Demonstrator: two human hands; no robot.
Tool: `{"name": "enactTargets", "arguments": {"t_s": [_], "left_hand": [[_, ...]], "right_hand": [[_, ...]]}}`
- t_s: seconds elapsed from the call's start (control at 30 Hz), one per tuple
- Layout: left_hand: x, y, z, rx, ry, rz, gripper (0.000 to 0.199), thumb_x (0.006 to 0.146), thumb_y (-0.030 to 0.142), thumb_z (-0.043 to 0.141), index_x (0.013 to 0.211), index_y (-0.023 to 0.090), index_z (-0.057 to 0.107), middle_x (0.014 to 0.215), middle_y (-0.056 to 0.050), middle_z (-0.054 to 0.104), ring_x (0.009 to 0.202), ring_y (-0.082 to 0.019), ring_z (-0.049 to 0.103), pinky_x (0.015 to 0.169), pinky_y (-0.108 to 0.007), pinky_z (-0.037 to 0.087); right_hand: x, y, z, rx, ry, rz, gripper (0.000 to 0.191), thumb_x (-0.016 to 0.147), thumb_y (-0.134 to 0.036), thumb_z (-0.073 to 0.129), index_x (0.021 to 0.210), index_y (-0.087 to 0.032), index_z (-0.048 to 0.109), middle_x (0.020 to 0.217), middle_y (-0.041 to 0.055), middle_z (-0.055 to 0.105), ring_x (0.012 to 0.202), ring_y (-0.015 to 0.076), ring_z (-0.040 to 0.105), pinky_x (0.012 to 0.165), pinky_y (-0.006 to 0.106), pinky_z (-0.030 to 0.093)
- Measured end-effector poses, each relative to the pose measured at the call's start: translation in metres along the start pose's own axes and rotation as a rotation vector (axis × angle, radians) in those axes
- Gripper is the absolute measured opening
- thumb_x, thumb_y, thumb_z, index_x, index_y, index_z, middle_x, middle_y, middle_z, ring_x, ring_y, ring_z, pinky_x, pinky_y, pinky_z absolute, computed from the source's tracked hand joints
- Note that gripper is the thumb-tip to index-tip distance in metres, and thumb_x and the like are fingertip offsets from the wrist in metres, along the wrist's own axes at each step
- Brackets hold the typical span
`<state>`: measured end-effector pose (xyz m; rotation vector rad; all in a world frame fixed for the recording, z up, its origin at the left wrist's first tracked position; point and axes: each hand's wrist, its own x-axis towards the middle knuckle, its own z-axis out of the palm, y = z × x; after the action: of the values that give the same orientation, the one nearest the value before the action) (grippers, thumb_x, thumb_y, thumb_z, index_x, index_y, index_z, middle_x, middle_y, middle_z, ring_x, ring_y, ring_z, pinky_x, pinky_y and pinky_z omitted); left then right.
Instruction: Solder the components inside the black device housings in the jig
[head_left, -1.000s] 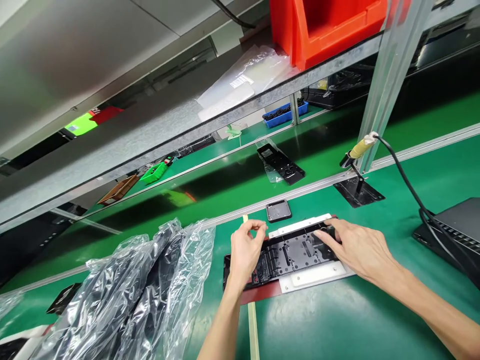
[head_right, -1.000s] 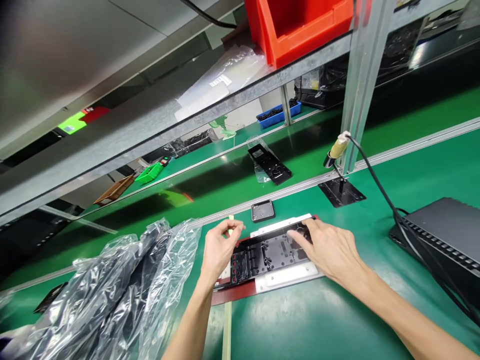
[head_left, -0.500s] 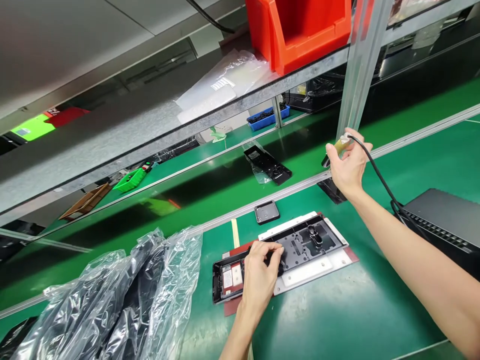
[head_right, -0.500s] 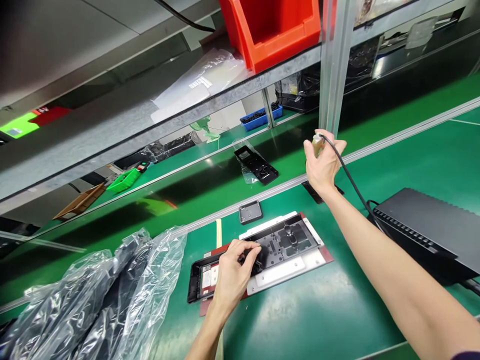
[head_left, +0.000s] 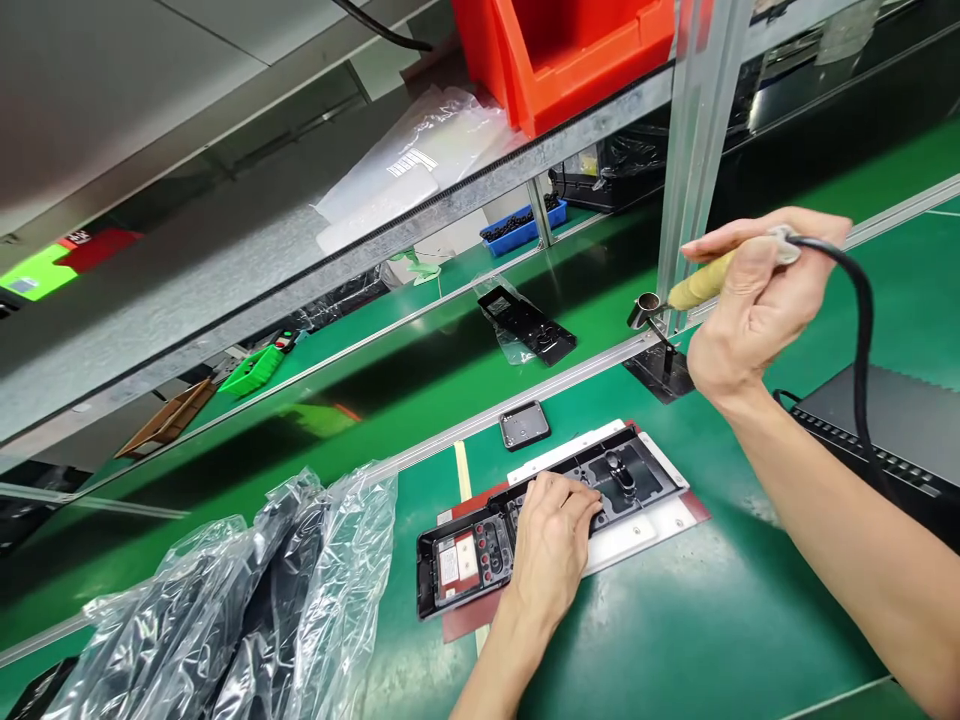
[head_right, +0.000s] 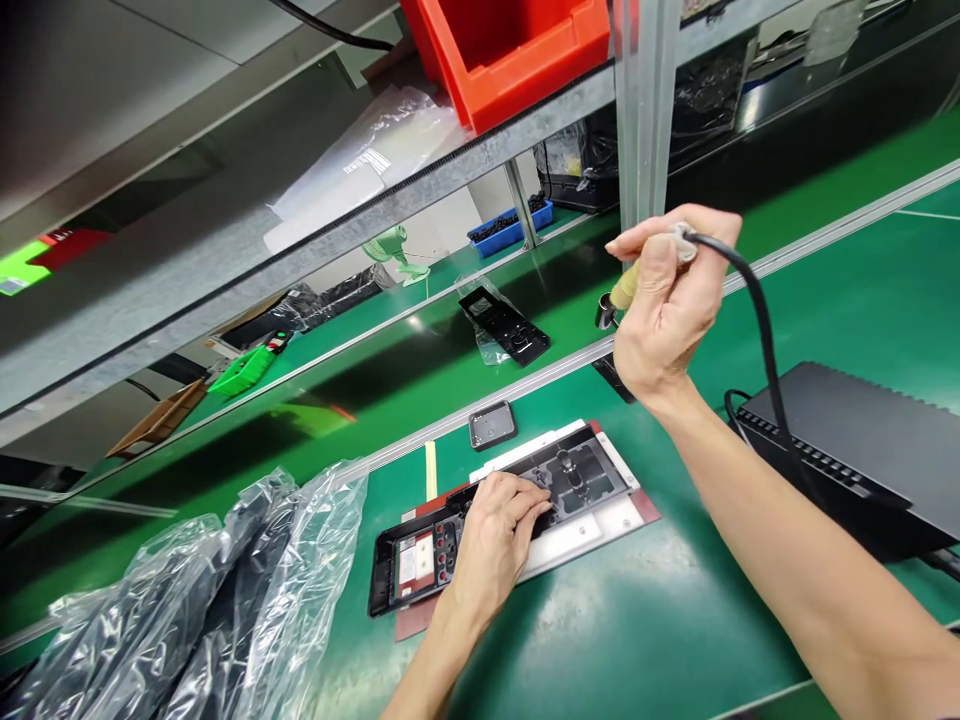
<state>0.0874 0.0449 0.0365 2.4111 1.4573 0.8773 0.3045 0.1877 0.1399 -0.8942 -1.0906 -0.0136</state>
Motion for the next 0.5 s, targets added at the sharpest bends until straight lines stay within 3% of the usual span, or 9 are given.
{"name": "enactTargets", "arguments": {"t_s": [0.17,0.27,0.37,0.5], "left_hand": [[0.001,-0.003,-0.001,-0.040,-0.010,0.001,0.016,0.099,0.014,0.066,0.106,0.020,0.079,0.099,-0.008,0.076,0.093,-0.025,0.063,0.079,-0.041,0.056],[-0.002,-0.003,0.001,-0.076,0.017,0.006,0.018,0.099,0.014,0.066,0.110,0.020,0.079,0.099,-0.008,0.076,0.093,-0.024,0.063,0.080,-0.040,0.056],[-0.005,-0.004,0.003,-0.095,0.043,0.023,0.022,0.099,0.013,0.065,0.115,0.021,0.078,0.099,-0.007,0.076,0.092,-0.023,0.062,0.079,-0.040,0.056],[-0.007,-0.003,0.003,-0.096,0.075,0.042,0.025,0.099,0.012,0.066,0.120,0.020,0.076,0.099,-0.006,0.076,0.092,-0.023,0.063,0.079,-0.040,0.056]], "right_hand": [[-0.009,-0.041,-0.004,0.180,0.026,0.108,0.023,0.110,-0.051,0.033,0.115,-0.036,0.050,0.104,0.0057,0.061,0.083,0.0261,0.067,0.076,0.046,0.058],[-0.016,-0.061,-0.005,0.424,0.017,0.210,0.017,0.108,-0.042,0.043,0.105,-0.032,0.056,0.084,0.0019,0.051,0.067,0.0207,0.057,0.066,0.040,0.054],[-0.023,-0.072,-0.003,0.666,0.028,0.177,0.013,0.105,-0.033,0.053,0.095,-0.027,0.060,0.071,-0.0012,0.045,0.054,0.0165,0.046,0.052,0.033,0.044],[-0.028,-0.078,-0.001,0.797,-0.016,0.153,0.012,0.102,-0.030,0.060,0.093,-0.023,0.066,0.066,-0.0004,0.048,0.050,0.0162,0.046,0.045,0.032,0.039]]}}
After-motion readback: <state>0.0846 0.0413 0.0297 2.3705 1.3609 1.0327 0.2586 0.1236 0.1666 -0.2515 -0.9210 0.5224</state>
